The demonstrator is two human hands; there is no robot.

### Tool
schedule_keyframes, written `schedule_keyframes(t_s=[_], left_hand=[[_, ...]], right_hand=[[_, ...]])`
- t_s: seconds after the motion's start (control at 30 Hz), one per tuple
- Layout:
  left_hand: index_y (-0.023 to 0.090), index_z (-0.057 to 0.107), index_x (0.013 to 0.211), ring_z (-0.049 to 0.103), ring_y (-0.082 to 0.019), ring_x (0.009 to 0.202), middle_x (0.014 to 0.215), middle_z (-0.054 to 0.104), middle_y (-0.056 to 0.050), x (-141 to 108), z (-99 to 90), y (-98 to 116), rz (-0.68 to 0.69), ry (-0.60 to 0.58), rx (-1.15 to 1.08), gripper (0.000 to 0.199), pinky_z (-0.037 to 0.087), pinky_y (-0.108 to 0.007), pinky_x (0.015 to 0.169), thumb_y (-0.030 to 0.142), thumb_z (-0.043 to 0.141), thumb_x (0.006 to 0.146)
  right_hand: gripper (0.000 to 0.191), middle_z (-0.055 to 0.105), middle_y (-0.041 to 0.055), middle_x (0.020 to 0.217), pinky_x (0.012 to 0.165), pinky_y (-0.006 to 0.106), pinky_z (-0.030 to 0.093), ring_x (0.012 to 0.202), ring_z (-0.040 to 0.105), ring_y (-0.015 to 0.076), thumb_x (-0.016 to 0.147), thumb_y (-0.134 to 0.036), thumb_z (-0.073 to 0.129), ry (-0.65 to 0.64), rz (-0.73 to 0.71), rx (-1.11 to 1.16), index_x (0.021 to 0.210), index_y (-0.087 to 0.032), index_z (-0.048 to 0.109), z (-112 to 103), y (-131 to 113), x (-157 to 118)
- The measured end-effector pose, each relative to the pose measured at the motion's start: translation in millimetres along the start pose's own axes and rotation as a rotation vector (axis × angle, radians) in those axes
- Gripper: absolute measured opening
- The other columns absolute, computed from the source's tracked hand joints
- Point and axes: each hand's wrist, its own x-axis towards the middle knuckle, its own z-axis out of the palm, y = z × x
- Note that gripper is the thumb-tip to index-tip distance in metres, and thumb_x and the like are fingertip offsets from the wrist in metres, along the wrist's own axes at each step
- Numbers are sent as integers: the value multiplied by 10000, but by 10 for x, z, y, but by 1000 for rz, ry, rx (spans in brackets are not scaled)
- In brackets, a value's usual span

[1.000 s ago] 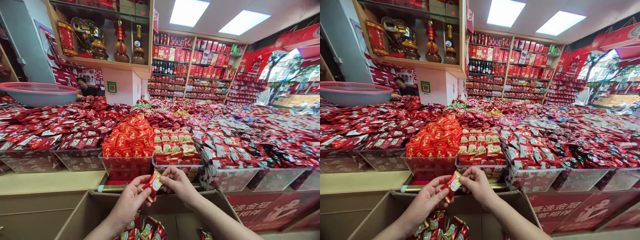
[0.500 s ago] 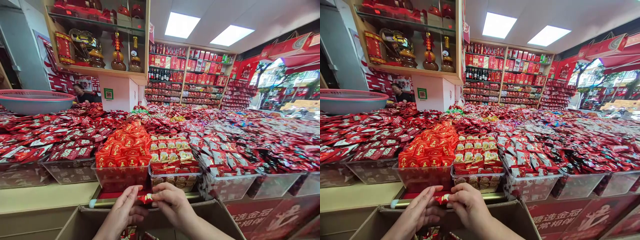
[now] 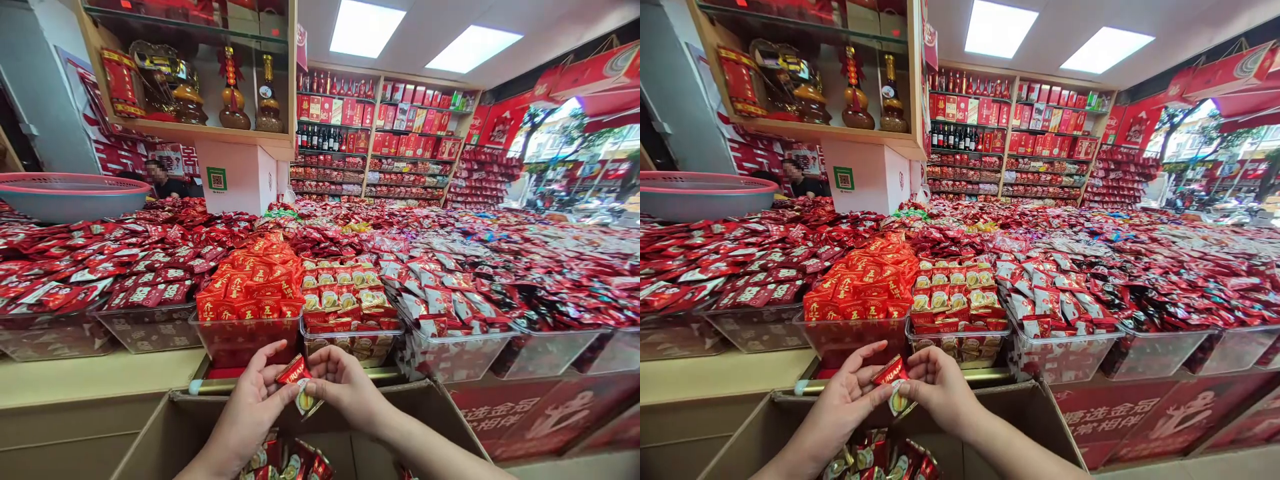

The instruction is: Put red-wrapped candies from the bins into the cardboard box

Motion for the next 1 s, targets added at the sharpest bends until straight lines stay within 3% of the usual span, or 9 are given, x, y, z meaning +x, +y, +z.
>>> schedule_keyframes(t_s=[0.17,0.27,0.33,0.43,0.57,0.63,0.7,0.83,1.0], left_hand=[[245,256,1205,602,-146,856,928,650,-15,-31,24,25,34,-46,76,594,453,-250,772,267,597,720],[251,298,1195,597,-145,847,945,634,-13,-23,-39,4,73,-40,207,491,463,-240,748,323,525,765],[243,391,1140,607,-152,813,942,631,-18,20,-154,-29,109,16,358,375,477,-240,717,373,456,794],[227,542,991,609,-182,861,955,645,-27,128,-392,-120,217,113,712,281,468,-244,755,392,461,779],[245,594,918,622,-186,863,917,681,-9,243,-607,-319,323,155,1067,225,477,-247,739,345,438,789],[269,584,943,632,-182,843,923,685,12,261,-631,-405,334,152,1168,232,489,-261,711,309,401,806],[291,570,976,638,-177,834,928,686,29,260,-629,-455,347,147,1239,250,497,-267,693,284,381,814],[303,551,1028,641,-155,833,921,689,38,243,-646,-483,404,122,1301,281,506,-242,686,253,371,818],[299,547,1033,646,-147,829,929,689,44,259,-698,-530,495,125,1355,291,519,-227,678,224,372,813]], right_hand=[[394,583,14,752,655,259,434,682,548,114,564,-350,711,-63,-21,3,847,-149,523,24,-6,-24],[305,610,37,805,683,276,436,729,556,135,642,-328,654,-114,-68,-142,865,-148,553,32,6,-64],[224,611,33,773,663,269,431,707,547,136,675,-304,624,-52,-146,-281,826,-149,566,18,-72,-74],[209,613,35,786,655,267,432,716,554,143,711,-306,584,52,-310,-426,854,-158,548,-86,-423,43],[223,621,43,871,702,263,425,781,569,139,758,-309,521,225,-476,-730,929,-166,508,-458,-1145,586],[205,610,42,896,707,251,409,795,557,134,760,-272,510,462,-399,-1024,934,-163,505,-713,-1406,953],[250,600,75,890,676,265,404,786,550,157,734,-252,535,559,-299,-1125,948,-129,498,-951,-1522,1286],[380,588,109,877,622,271,402,757,546,177,681,-241,595,578,-146,-1193,1005,-82,474,-1213,-1448,1679],[380,567,62,909,615,267,439,730,544,135,720,-267,586,483,-35,-1281,1047,-117,463,-1167,-1319,1779]])
